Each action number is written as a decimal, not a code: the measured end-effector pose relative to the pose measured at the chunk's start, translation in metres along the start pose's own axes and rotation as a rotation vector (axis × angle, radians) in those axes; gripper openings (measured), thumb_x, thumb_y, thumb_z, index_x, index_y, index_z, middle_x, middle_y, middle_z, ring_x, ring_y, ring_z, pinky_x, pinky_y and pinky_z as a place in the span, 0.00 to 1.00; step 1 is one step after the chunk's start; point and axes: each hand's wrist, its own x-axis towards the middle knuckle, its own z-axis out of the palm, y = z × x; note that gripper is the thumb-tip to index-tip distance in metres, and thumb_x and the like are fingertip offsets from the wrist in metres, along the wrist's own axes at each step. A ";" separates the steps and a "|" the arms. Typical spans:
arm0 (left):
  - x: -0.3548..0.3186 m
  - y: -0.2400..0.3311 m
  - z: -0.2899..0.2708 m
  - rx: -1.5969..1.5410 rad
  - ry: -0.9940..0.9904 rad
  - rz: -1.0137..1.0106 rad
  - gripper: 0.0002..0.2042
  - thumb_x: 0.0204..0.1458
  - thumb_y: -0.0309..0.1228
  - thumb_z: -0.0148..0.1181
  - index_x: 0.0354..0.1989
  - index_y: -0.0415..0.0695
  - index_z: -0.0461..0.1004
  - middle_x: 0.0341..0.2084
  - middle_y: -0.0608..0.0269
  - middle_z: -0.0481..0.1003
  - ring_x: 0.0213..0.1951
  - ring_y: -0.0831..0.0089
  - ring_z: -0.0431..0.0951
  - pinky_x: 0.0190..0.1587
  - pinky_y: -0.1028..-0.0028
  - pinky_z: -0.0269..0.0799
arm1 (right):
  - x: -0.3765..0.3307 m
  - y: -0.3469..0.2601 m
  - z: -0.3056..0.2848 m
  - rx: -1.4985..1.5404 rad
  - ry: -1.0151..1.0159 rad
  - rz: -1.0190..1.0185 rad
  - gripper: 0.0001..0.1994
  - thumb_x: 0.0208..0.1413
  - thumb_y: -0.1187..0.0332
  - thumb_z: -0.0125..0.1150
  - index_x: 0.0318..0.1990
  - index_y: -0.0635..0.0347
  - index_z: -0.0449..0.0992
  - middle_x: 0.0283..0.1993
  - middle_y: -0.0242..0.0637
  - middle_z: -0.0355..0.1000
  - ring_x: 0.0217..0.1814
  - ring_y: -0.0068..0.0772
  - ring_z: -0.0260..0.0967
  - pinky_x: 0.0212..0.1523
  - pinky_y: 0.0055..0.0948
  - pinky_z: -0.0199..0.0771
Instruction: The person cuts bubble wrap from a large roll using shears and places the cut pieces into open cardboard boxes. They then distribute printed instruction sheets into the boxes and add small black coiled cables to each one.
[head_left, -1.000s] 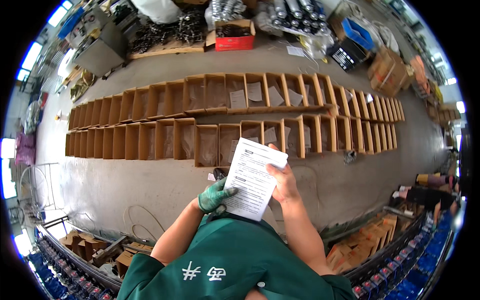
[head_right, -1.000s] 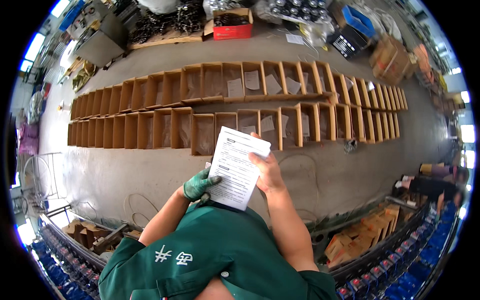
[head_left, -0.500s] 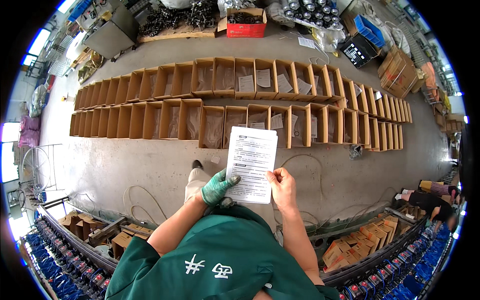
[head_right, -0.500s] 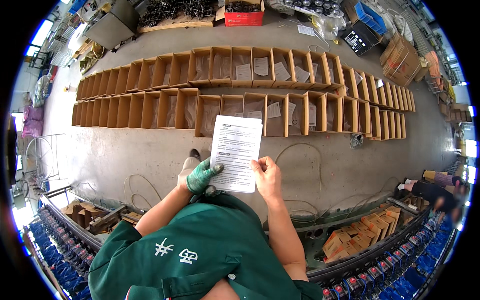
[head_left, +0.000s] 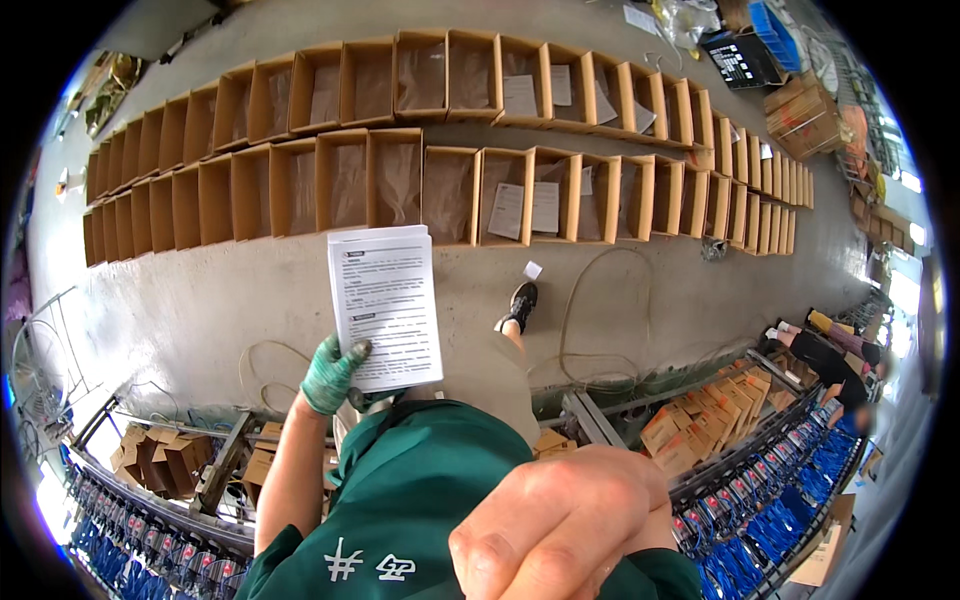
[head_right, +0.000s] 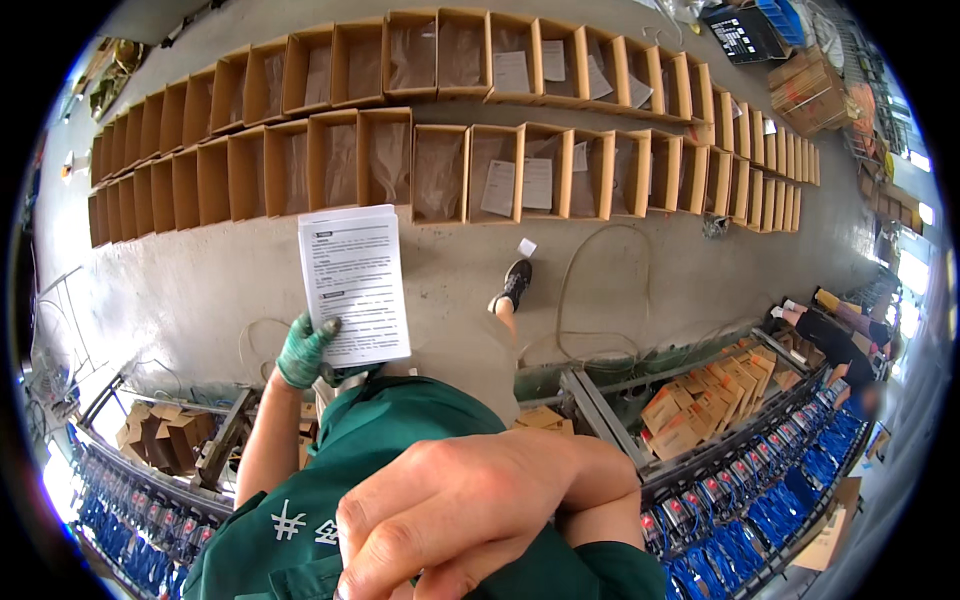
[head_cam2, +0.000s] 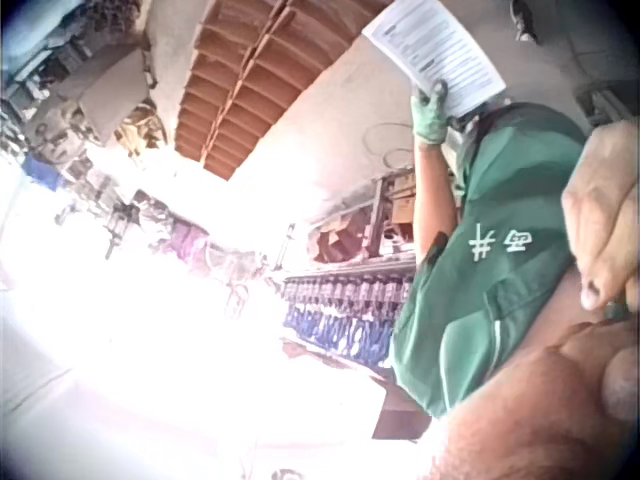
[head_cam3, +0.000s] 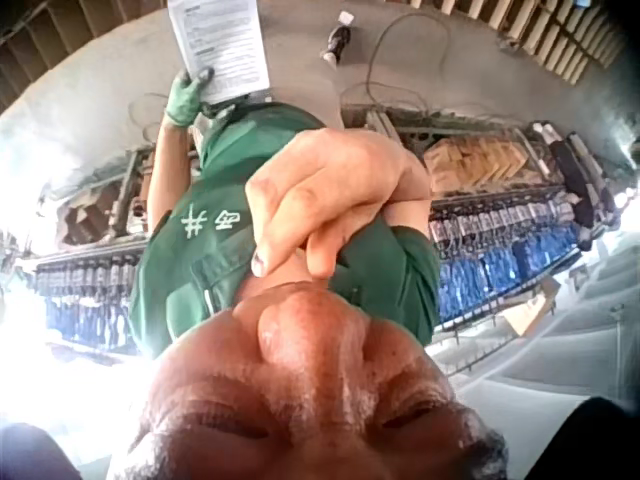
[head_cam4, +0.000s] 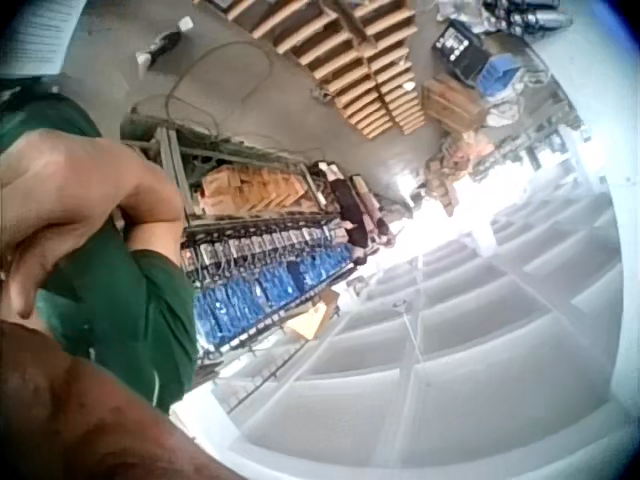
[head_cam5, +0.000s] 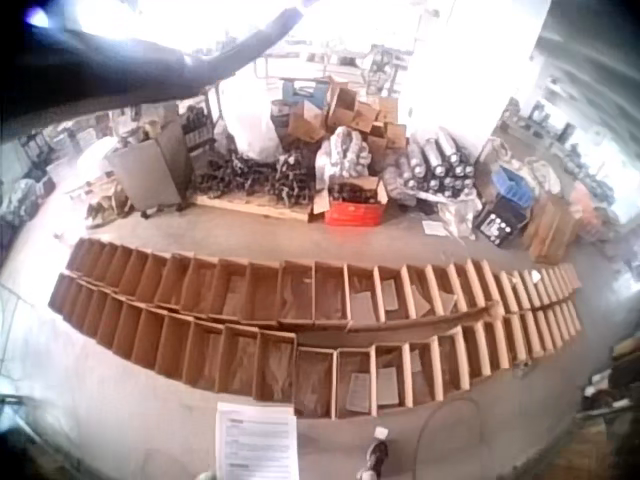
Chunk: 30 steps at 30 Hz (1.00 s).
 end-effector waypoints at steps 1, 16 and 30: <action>0.000 0.012 -0.012 0.003 -0.013 0.002 0.23 0.62 0.34 0.66 0.62 0.36 0.71 0.50 0.61 0.79 0.47 0.74 0.78 0.51 0.71 0.78 | 0.002 0.023 -0.007 -0.018 -0.019 -0.065 0.18 0.64 0.65 0.67 0.43 0.79 0.80 0.36 0.52 0.78 0.32 0.41 0.78 0.29 0.33 0.77; -0.009 0.060 -0.042 0.003 0.108 0.103 0.25 0.59 0.35 0.69 0.62 0.38 0.71 0.50 0.60 0.79 0.49 0.71 0.80 0.52 0.70 0.78 | -0.030 0.019 -0.049 -0.624 0.385 0.513 0.05 0.67 0.71 0.62 0.38 0.62 0.77 0.29 0.29 0.73 0.31 0.19 0.69 0.33 0.24 0.70; -0.013 0.067 0.052 0.091 0.132 0.185 0.24 0.60 0.35 0.69 0.60 0.37 0.71 0.49 0.58 0.79 0.48 0.71 0.79 0.51 0.69 0.79 | -0.189 0.018 -0.160 -0.980 0.985 0.547 0.17 0.64 0.56 0.68 0.38 0.65 0.78 0.30 0.31 0.77 0.31 0.19 0.71 0.33 0.25 0.72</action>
